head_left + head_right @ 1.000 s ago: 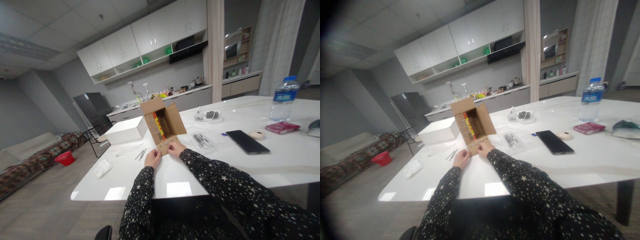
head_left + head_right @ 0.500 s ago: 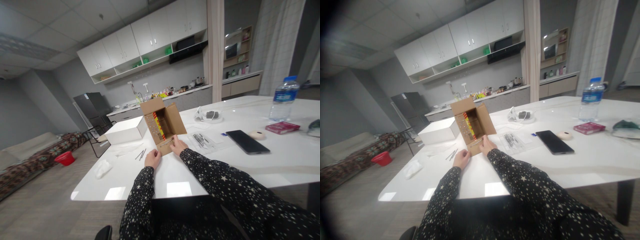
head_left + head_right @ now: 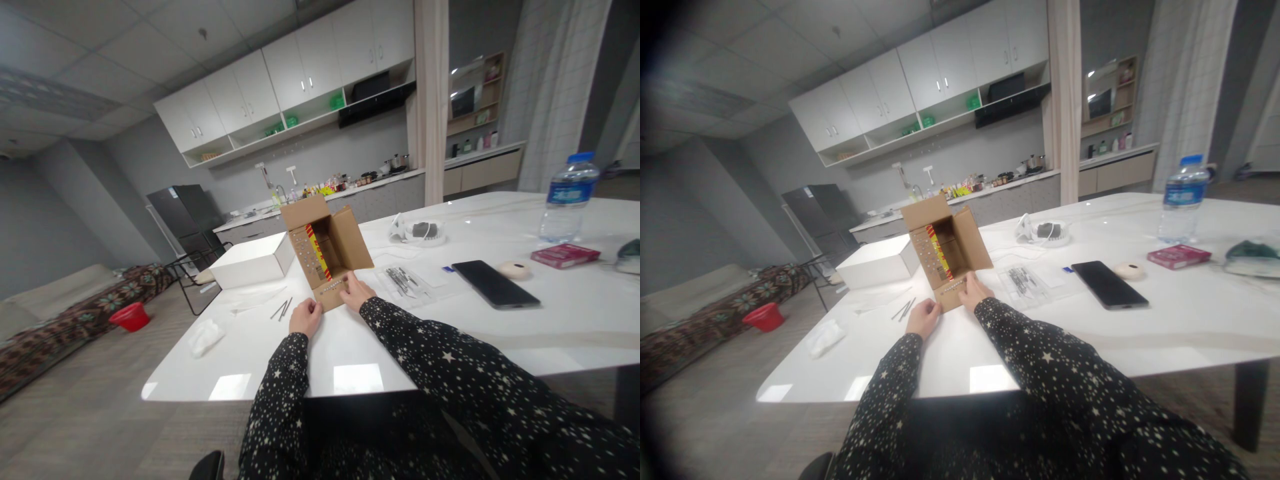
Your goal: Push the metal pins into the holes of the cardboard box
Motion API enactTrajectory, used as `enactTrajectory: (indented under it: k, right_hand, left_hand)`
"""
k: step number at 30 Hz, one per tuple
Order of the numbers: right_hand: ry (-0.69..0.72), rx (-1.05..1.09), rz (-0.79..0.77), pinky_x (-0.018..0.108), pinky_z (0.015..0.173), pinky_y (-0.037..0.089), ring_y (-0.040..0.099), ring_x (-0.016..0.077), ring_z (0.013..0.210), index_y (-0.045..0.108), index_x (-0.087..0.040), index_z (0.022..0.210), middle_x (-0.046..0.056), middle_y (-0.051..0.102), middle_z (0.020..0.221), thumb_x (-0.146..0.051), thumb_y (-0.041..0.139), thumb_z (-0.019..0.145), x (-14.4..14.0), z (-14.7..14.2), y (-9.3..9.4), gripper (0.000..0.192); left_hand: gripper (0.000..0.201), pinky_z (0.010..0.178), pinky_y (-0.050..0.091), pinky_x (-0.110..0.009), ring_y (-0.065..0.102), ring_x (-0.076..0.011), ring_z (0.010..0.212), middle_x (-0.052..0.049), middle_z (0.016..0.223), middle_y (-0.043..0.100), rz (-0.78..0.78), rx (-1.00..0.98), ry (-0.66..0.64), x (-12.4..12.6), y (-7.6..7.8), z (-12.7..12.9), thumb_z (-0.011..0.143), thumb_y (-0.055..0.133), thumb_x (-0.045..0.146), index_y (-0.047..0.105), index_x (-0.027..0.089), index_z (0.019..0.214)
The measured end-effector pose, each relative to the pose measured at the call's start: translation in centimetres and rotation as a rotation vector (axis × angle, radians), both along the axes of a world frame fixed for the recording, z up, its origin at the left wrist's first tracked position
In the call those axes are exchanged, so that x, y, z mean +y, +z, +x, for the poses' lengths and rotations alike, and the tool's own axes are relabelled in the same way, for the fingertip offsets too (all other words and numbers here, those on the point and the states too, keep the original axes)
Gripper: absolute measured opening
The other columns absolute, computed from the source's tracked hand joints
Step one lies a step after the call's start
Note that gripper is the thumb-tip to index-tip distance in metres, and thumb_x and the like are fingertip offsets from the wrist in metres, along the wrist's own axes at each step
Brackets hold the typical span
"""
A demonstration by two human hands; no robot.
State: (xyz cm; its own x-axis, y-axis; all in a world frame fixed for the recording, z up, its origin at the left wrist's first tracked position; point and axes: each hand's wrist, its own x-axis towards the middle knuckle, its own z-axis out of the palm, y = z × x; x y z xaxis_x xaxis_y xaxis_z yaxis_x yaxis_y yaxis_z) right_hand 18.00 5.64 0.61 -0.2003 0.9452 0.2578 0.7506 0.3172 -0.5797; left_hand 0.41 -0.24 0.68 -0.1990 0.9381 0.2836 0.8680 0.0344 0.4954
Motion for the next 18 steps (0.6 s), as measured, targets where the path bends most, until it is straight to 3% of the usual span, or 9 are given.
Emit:
enactTrajectory:
  k: [5,10,18]
  right_hand:
    - [0.021,-0.030,-0.002,0.026,0.060,0.036,0.060,0.0183,0.077,0.046,-0.021,0.110,0.006,0.064,0.093,-0.030,0.048,0.082,0.24,-0.07,-0.21,0.030]
    - [0.081,-0.118,-0.005,0.026,0.064,0.038,0.060,0.0186,0.083,0.058,-0.022,0.093,0.005,0.065,0.092,-0.032,0.049,0.081,0.36,-0.28,-0.33,0.018]
    - [0.116,-0.157,-0.010,0.026,0.065,0.039,0.060,0.0186,0.084,0.061,-0.023,0.087,0.003,0.066,0.089,-0.035,0.053,0.077,-0.08,-0.33,0.09,0.017]
  left_hand:
    - [0.026,0.061,0.034,-0.024,0.054,-0.0147,0.065,-0.001,0.065,0.062,-0.002,0.001,0.003,0.05,-0.04,-0.01,0.081,0.047,0.038,0.055,0.020,0.065]
    - [0.026,0.059,0.033,-0.024,0.053,-0.0144,0.064,-0.001,0.064,0.061,0.002,0.012,-0.007,0.23,-0.27,-0.09,0.081,0.047,0.038,0.054,0.020,0.064]
    - [0.027,0.060,0.033,-0.024,0.053,-0.0142,0.063,0.000,0.062,0.060,-0.002,0.017,-0.003,0.25,-0.20,-0.07,0.081,0.047,0.038,0.053,0.020,0.062]
